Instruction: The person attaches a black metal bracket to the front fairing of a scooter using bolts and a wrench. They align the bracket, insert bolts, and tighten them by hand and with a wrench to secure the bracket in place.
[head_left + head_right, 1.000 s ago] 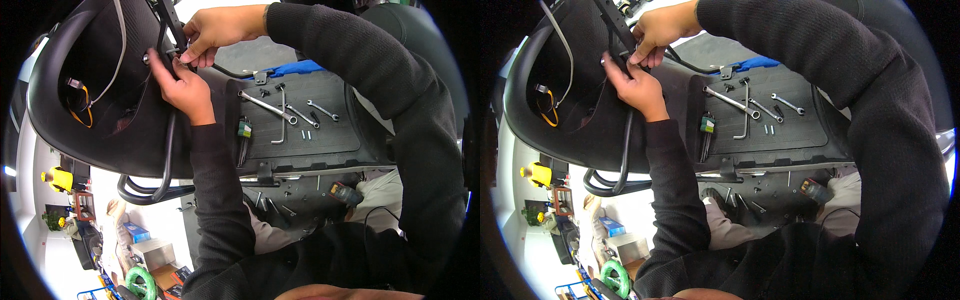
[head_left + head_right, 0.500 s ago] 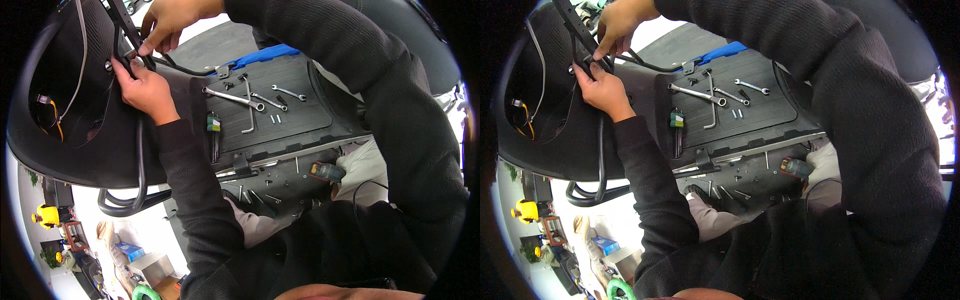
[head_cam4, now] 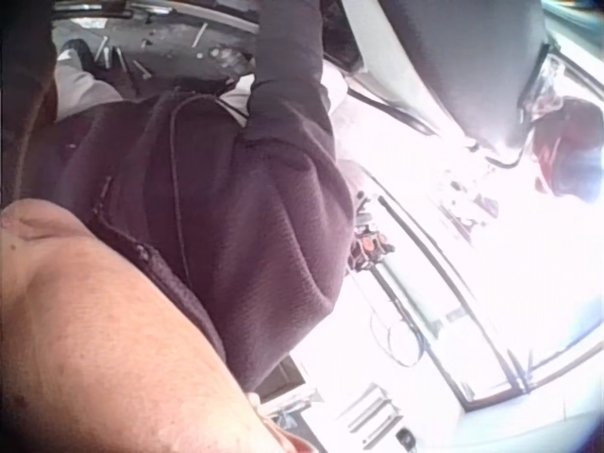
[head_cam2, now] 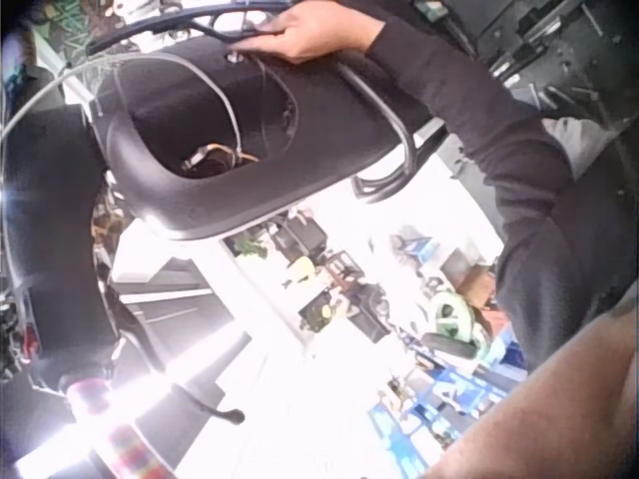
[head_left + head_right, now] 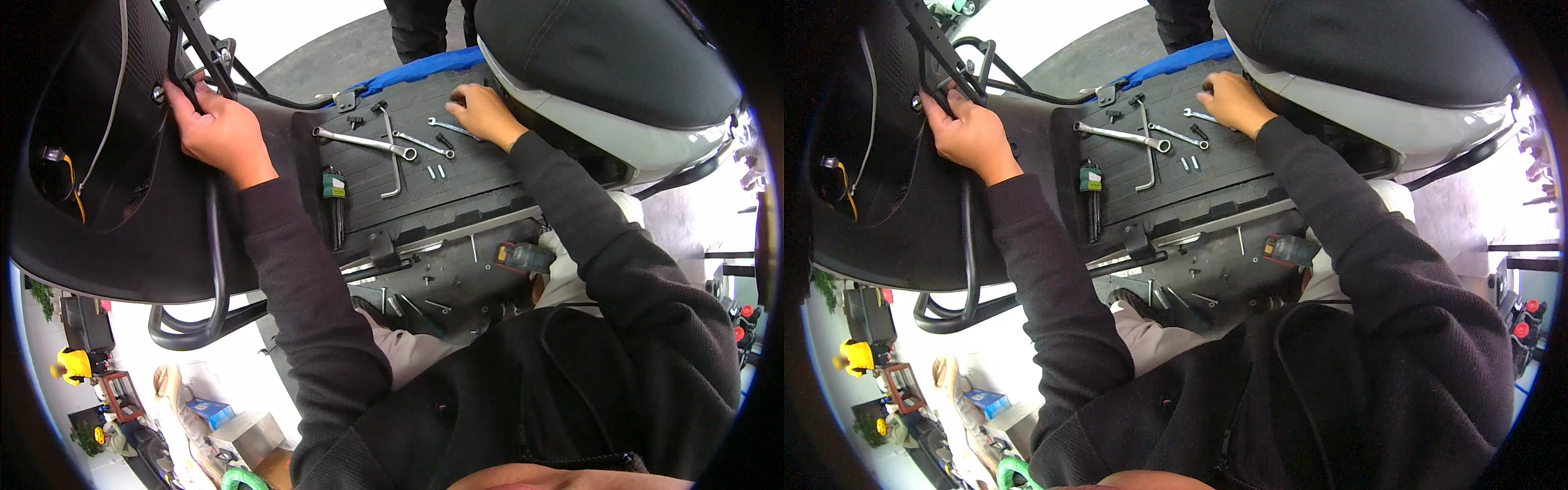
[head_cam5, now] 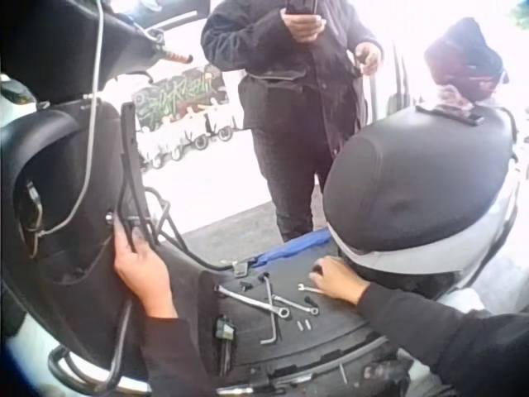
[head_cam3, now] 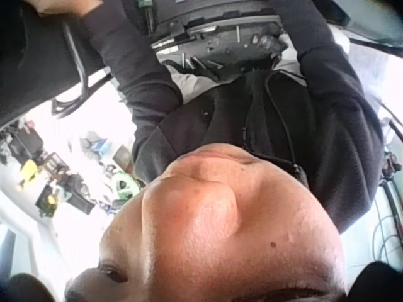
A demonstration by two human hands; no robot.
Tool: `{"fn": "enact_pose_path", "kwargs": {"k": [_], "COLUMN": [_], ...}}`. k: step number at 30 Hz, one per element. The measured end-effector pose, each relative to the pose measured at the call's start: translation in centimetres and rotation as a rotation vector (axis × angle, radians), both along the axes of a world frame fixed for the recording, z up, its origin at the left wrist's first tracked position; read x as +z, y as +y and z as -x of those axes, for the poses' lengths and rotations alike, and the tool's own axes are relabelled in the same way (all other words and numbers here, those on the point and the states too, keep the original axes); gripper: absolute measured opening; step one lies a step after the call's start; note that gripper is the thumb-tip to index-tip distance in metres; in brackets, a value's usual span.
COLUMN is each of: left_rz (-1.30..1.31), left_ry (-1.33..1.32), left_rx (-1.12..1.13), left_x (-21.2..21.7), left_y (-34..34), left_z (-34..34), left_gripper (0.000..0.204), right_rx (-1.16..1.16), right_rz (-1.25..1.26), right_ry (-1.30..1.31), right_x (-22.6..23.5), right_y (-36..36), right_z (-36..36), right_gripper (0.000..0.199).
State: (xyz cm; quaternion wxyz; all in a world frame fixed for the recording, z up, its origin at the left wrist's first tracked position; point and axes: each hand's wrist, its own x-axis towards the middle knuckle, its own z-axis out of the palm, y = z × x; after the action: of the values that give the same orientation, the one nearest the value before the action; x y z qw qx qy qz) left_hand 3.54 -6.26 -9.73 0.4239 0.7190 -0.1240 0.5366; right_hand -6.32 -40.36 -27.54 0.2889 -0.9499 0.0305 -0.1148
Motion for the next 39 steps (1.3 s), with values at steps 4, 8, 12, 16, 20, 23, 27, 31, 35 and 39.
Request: {"fn": "enact_pose_path", "kwargs": {"k": [4,8,12,16,20,23,27,31,35,39], "left_rz": [-0.018,-0.051,0.046,0.056,0.067,0.053,0.033,0.038,0.048,0.072], "left_ry": [-0.007,-0.024,0.021,0.035,0.048,0.025,0.015,-0.003,-0.007,0.012], "left_rx": [-0.05,0.055,-0.016,-0.01,-0.016,-0.022,-0.004,-0.027,-0.032,-0.057], "left_x": [0.0,0.0,0.1,-0.1,-0.1,-0.2,-0.3,-0.2,-0.1,0.0], "left_y": [0.0,-0.2,-0.3,-0.4,-0.3,-0.2,-0.1,-0.2,-0.4,-0.4], "left_z": [0.3,0.7,0.4,0.5,0.4,0.2,0.2,0.3,0.4,0.5], "left_gripper": [0.046,0.048,0.047,0.047,0.047,0.047,0.047,0.048,0.048,0.048], "right_rx": [0.057,0.163,0.392,0.485,0.464,0.479,0.481,0.546,0.573,0.563], "right_rz": [0.117,-0.163,-0.384,-0.328,-0.341,-0.407,-0.37,-0.453,-0.476,-0.388], "right_ry": [0.066,-0.127,-0.49,-0.65,-0.63,-0.63,-0.56,-0.495,-0.516,-0.614], "right_x": [-0.8,3.9,12.1,18.6,20.4,19.9,19.2,19.1,19.0,19.2], "right_y": [0.8,5.6,12.3,17.4,19.3,19.6,19.7,19.4,19.4,19.4], "right_z": [1.5,0.5,-3.1,-6.1,-7.6,-8.2,-8.9,-9.2,-9.2,-9.3], "right_gripper": [0.034,0.035,0.038,0.036,0.033,0.033,0.034,0.035,0.033,0.031]}}
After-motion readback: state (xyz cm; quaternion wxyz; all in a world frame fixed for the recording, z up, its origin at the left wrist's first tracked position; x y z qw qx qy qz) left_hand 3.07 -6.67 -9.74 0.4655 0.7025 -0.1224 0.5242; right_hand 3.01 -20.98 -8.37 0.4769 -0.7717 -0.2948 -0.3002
